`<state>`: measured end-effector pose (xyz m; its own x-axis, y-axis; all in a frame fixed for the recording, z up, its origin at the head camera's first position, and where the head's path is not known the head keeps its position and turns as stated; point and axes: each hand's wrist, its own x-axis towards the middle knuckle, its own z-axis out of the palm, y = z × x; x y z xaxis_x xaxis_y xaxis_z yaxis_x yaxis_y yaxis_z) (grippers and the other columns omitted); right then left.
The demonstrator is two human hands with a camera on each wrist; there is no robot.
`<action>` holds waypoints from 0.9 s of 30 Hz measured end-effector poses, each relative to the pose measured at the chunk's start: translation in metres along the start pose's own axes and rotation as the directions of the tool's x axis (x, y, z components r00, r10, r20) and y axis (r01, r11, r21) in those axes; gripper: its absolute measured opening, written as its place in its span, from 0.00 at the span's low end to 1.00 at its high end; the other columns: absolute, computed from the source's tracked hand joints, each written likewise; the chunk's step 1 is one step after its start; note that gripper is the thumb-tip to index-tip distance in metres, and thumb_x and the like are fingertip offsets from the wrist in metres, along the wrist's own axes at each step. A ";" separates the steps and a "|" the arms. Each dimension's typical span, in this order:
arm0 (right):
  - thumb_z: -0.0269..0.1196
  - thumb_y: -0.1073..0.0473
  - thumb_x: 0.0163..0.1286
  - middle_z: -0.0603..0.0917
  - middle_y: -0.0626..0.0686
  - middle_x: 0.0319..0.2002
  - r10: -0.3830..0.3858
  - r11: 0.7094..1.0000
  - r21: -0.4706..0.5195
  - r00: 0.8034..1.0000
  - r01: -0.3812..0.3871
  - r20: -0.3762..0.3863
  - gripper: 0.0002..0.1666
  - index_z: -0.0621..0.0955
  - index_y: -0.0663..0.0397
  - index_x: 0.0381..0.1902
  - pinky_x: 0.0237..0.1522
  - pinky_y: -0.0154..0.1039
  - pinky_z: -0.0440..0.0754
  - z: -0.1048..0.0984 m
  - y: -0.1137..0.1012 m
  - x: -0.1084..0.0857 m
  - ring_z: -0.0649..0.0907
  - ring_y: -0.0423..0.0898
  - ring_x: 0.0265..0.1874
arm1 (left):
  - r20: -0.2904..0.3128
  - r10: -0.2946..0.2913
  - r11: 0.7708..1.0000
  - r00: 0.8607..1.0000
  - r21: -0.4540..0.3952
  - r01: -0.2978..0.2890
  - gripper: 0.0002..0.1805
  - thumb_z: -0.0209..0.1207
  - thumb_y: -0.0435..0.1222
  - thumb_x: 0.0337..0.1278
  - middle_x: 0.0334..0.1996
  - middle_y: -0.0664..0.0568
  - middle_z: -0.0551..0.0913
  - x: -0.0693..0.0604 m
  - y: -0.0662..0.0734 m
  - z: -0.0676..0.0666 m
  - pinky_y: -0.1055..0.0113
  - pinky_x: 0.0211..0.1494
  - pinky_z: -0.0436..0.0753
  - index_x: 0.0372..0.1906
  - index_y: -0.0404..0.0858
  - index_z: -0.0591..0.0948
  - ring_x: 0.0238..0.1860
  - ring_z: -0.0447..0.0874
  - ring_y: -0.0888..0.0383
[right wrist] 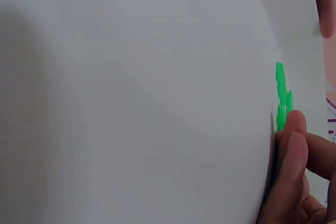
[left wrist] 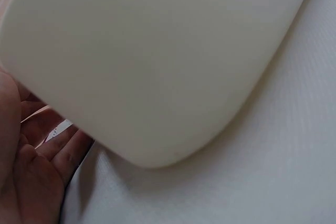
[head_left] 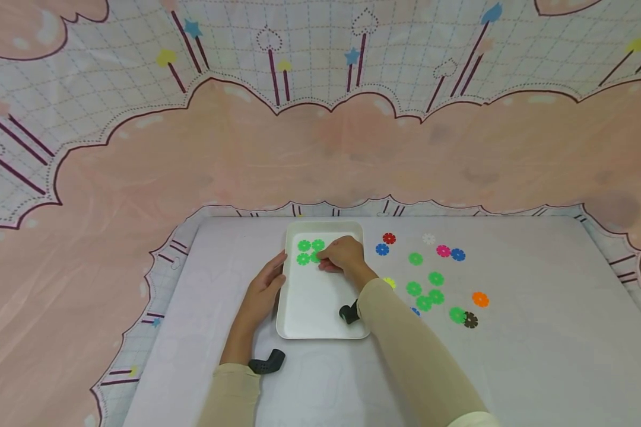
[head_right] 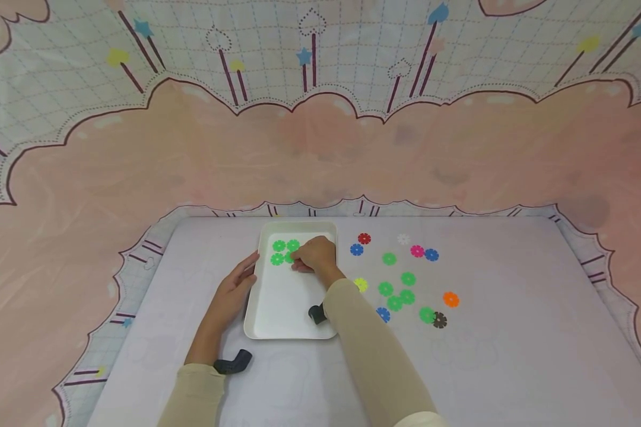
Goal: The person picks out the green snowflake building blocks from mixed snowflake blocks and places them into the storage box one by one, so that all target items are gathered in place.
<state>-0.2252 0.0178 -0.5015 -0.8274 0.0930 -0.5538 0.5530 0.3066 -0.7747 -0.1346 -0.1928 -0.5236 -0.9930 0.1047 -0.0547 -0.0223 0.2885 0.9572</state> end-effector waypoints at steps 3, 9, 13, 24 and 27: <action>0.77 0.59 0.59 0.88 0.55 0.23 0.005 1.000 -0.004 1.000 -0.005 -0.001 0.14 0.83 0.58 0.36 0.20 0.29 0.83 0.000 0.000 0.000 0.86 0.42 0.15 | 0.002 0.000 1.000 1.000 -0.003 0.000 0.27 0.51 0.36 0.77 0.78 0.60 0.64 0.001 -0.001 0.000 0.47 0.78 0.67 0.76 0.52 0.68 0.78 0.63 0.49; 0.76 0.58 0.60 0.89 0.55 0.23 -0.006 1.000 -0.018 1.000 0.006 0.001 0.12 0.84 0.59 0.34 0.21 0.29 0.83 0.000 -0.001 -0.001 0.86 0.42 0.15 | 0.007 -0.022 1.000 1.000 -0.015 0.022 0.28 0.50 0.34 0.78 0.79 0.58 0.62 0.001 -0.001 0.000 0.48 0.79 0.65 0.77 0.49 0.67 0.79 0.61 0.49; 0.76 0.58 0.60 0.89 0.55 0.23 -0.014 0.999 -0.034 1.000 0.014 0.002 0.12 0.84 0.58 0.33 0.21 0.29 0.83 0.000 -0.001 -0.001 0.86 0.42 0.16 | 0.014 -0.039 0.999 0.999 -0.014 0.039 0.28 0.49 0.31 0.77 0.80 0.55 0.60 -0.001 0.009 0.001 0.47 0.79 0.64 0.78 0.44 0.66 0.79 0.60 0.47; 0.75 0.60 0.61 0.88 0.55 0.22 -0.035 0.998 -0.044 0.999 0.035 0.016 0.10 0.84 0.58 0.31 0.20 0.29 0.83 0.000 0.001 0.001 0.85 0.43 0.15 | 0.015 -0.037 0.999 0.999 -0.015 0.037 0.28 0.49 0.30 0.77 0.80 0.53 0.62 -0.010 0.029 0.000 0.46 0.79 0.64 0.77 0.41 0.66 0.79 0.61 0.45; 0.75 0.61 0.61 0.88 0.55 0.22 -0.040 0.999 -0.033 0.999 0.041 0.012 0.09 0.84 0.58 0.31 0.20 0.29 0.83 0.000 0.000 -0.001 0.85 0.42 0.15 | 0.016 -0.041 0.999 0.999 -0.020 0.041 0.28 0.49 0.31 0.77 0.80 0.53 0.61 -0.009 0.027 0.000 0.46 0.79 0.64 0.78 0.43 0.66 0.79 0.61 0.46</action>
<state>-0.2246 0.0178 -0.5010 -0.8478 0.0695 -0.5257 0.5154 0.3410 -0.7862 -0.1259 -0.1858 -0.4968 -0.9892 0.1084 -0.0984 -0.0655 0.2734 0.9597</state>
